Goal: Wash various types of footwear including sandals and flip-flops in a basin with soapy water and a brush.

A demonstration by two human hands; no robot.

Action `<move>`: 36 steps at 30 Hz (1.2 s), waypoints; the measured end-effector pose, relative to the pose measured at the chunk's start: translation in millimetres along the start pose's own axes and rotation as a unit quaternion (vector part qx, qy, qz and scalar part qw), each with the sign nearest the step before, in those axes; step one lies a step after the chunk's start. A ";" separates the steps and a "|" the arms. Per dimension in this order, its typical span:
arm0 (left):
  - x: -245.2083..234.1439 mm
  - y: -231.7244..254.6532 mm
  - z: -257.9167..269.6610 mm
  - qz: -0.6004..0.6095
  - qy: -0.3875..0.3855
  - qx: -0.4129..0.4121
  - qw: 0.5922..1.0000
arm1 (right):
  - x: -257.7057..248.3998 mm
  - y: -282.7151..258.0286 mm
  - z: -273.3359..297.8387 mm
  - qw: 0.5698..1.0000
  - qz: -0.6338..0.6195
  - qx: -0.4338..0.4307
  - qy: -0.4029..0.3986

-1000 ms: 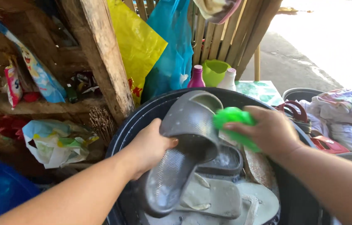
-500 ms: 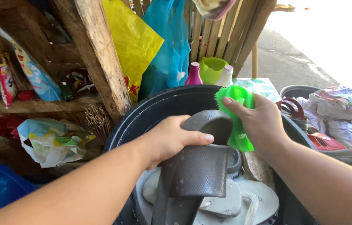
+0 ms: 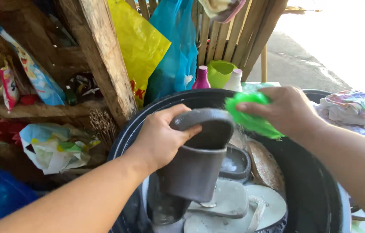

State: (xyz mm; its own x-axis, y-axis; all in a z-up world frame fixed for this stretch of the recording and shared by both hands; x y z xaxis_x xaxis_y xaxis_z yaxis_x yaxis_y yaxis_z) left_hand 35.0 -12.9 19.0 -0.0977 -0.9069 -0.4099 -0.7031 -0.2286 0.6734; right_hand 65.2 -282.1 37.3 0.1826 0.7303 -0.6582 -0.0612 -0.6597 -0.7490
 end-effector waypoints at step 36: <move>-19.4 -31.9 41.5 -0.049 -0.044 0.007 0.998 | 105.9 78.1 37.8 0.990 0.118 0.070 -0.025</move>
State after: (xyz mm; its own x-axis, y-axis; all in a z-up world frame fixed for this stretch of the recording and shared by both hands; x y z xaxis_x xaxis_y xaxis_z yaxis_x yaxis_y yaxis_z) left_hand 30.2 26.6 -20.0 -0.0895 -0.8457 -0.5261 -0.7218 -0.3089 0.6193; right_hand 42.6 -249.6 -93.8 0.0988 0.5693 -0.8162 -0.2329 -0.7842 -0.5752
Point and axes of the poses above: each hand's wrist, its own z-axis away from the middle knuckle, its own x-axis out of the palm, y = z × x, the point moved 4 cm from there along -z, towards the middle knuckle, and after that the axes turned 15 degrees about x, right-handed, at the moved point
